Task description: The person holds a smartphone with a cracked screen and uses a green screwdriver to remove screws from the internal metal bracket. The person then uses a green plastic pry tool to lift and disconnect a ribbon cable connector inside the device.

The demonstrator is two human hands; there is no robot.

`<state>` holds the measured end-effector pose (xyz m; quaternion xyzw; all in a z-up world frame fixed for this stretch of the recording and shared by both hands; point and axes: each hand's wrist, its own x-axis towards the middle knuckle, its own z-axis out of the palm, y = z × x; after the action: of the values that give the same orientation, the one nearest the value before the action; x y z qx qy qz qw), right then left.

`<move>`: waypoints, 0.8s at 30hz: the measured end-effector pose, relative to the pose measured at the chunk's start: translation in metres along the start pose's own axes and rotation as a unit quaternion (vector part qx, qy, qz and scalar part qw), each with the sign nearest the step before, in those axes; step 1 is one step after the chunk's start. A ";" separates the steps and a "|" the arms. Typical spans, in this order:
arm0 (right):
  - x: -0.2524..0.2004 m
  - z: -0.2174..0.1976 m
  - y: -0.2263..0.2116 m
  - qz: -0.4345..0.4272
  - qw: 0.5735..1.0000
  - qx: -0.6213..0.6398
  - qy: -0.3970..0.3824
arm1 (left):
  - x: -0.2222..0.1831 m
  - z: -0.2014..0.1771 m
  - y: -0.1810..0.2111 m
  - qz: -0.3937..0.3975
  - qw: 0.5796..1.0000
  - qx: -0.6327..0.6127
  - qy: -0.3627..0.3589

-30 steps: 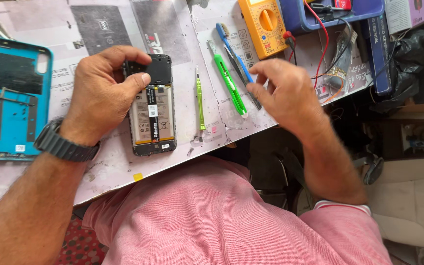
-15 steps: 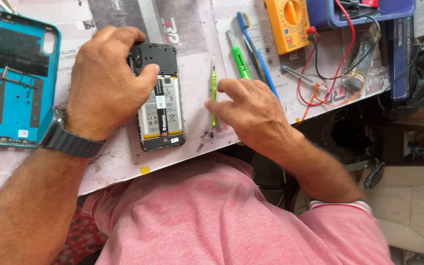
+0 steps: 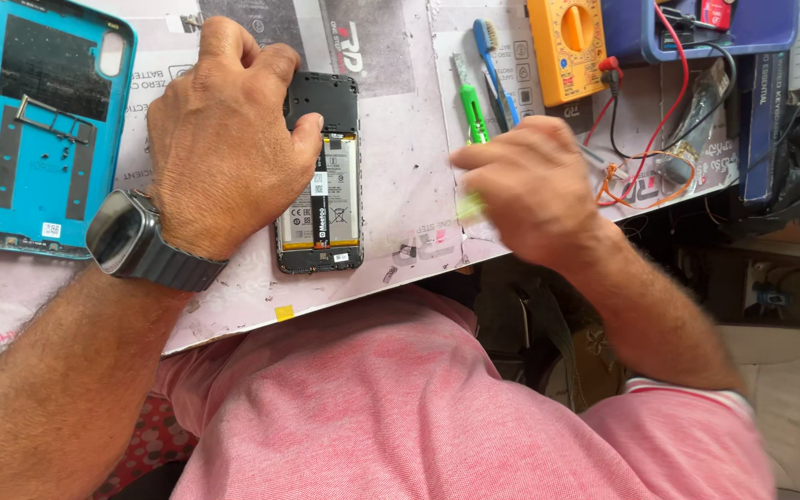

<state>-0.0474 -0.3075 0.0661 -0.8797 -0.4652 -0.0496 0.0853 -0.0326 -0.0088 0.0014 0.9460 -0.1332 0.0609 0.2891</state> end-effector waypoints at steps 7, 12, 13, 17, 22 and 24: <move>-0.021 0.043 -0.013 0.180 0.838 0.418 0.302 | -0.001 0.000 -0.001 0.053 0.996 -0.055 0.043; -0.017 0.074 -0.005 0.157 0.860 0.376 0.306 | -0.002 0.005 -0.009 0.062 0.994 -0.077 0.045; -0.018 0.075 -0.005 0.157 0.867 0.364 0.300 | -0.002 0.005 -0.010 0.061 0.994 -0.079 0.045; -0.019 0.075 -0.009 0.164 0.873 0.354 0.291 | 0.000 0.007 -0.011 0.061 0.992 -0.105 0.044; -0.018 0.074 -0.008 0.153 0.881 0.350 0.280 | -0.001 0.007 -0.011 0.062 0.988 -0.132 0.043; -0.017 0.074 -0.008 0.152 0.880 0.353 0.278 | 0.000 0.006 -0.011 0.069 0.988 -0.130 0.053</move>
<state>-0.0627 -0.3018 -0.0088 -0.8012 -0.2692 -0.1115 0.5227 -0.0297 -0.0035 -0.0094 0.8844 -0.1894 0.1130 0.4114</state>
